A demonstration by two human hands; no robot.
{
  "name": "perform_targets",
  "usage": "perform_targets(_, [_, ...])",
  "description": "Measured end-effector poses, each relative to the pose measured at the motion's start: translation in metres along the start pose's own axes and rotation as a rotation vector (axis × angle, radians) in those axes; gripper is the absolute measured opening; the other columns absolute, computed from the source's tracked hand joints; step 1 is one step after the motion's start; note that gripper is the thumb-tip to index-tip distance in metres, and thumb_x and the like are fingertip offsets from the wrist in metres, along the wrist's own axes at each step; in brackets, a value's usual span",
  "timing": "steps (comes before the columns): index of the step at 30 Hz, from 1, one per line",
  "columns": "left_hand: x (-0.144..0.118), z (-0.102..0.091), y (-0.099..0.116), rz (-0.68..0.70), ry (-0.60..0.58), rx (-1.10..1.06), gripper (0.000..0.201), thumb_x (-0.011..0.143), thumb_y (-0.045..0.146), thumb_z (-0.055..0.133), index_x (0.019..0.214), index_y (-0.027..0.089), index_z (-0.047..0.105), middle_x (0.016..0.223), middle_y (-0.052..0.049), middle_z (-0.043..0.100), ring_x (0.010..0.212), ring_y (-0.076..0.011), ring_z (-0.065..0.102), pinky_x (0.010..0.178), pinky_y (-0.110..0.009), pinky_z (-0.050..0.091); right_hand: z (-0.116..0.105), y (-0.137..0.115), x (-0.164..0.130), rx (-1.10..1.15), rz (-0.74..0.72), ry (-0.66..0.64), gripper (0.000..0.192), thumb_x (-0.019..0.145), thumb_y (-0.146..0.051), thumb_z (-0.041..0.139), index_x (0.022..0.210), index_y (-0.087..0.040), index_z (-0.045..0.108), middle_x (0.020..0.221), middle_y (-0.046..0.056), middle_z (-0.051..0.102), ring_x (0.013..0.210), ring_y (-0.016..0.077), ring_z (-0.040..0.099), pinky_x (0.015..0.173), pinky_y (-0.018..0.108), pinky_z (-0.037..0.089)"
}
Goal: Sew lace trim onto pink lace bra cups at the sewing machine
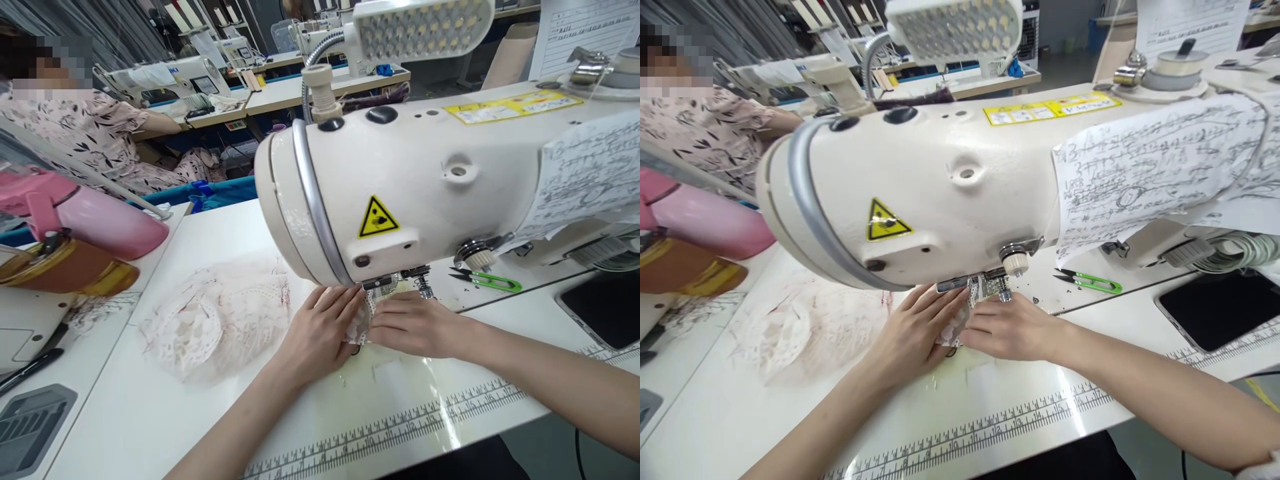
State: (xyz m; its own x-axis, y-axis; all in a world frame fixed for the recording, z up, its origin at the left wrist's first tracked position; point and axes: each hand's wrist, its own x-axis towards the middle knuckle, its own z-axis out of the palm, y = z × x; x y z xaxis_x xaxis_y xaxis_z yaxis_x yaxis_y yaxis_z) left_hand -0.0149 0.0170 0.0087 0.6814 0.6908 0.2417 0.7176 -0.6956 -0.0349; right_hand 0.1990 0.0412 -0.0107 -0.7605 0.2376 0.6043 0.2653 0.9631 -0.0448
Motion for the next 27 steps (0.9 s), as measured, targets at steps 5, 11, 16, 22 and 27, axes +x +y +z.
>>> perform_targets(5, [0.001, -0.001, 0.004, -0.022, 0.014, 0.034, 0.053, 0.081, 0.026, 0.045, 0.132, 0.011, 0.048, 0.126, -0.009, 0.06, 0.11, -0.0261, 0.057, 0.098, -0.044, 0.037, -0.002, 0.002, -0.002, -0.031, 0.024, -0.031, 0.022, 0.088, -0.005, 0.046, 0.085, -0.018, 0.063, 0.074, -0.002, 0.064, 0.085, 0.0111, 0.058, 0.068, 0.022, 0.048])
perform_targets(11, [0.001, 0.0, 0.006, -0.047, -0.007, 0.081, 0.055, 0.079, 0.029, 0.047, 0.131, 0.011, 0.049, 0.122, -0.01, 0.063, 0.104, -0.0279, 0.058, 0.096, -0.046, 0.036, -0.001, 0.005, -0.004, -0.069, 0.05, -0.069, 0.024, 0.088, -0.004, 0.045, 0.085, -0.02, 0.062, 0.075, -0.003, 0.064, 0.085, 0.0106, 0.057, 0.068, 0.022, 0.045])
perform_targets(16, [0.001, 0.001, 0.007, -0.061, -0.021, 0.1, 0.058, 0.078, 0.031, 0.049, 0.132, 0.01, 0.048, 0.121, -0.01, 0.063, 0.103, -0.0287, 0.057, 0.096, -0.047, 0.034, -0.005, 0.003, -0.003, -0.155, 0.103, -0.101, 0.029, 0.088, -0.004, 0.039, 0.083, -0.021, 0.061, 0.074, -0.003, 0.063, 0.084, 0.0108, 0.054, 0.062, 0.022, 0.04])
perform_targets(22, [-0.001, 0.001, 0.008, -0.084, -0.038, 0.094, 0.059, 0.078, 0.032, 0.05, 0.133, 0.012, 0.047, 0.122, -0.01, 0.062, 0.106, -0.0288, 0.056, 0.097, -0.047, 0.034, -0.011, 0.005, 0.0, -0.273, 0.124, -0.111, 0.031, 0.087, -0.002, 0.034, 0.078, -0.021, 0.058, 0.073, -0.003, 0.06, 0.077, 0.0107, 0.049, 0.06, 0.024, 0.034])
perform_targets(27, [-0.002, 0.003, 0.008, -0.094, -0.061, 0.088, 0.065, 0.075, 0.029, 0.05, 0.137, 0.012, 0.043, 0.126, -0.011, 0.06, 0.11, -0.0296, 0.054, 0.101, -0.05, 0.032, -0.016, 0.01, 0.0, -0.348, 0.098, -0.063, 0.025, 0.084, -0.003, 0.041, 0.077, -0.021, 0.056, 0.068, -0.005, 0.057, 0.066, 0.0107, 0.046, 0.056, 0.028, 0.029])
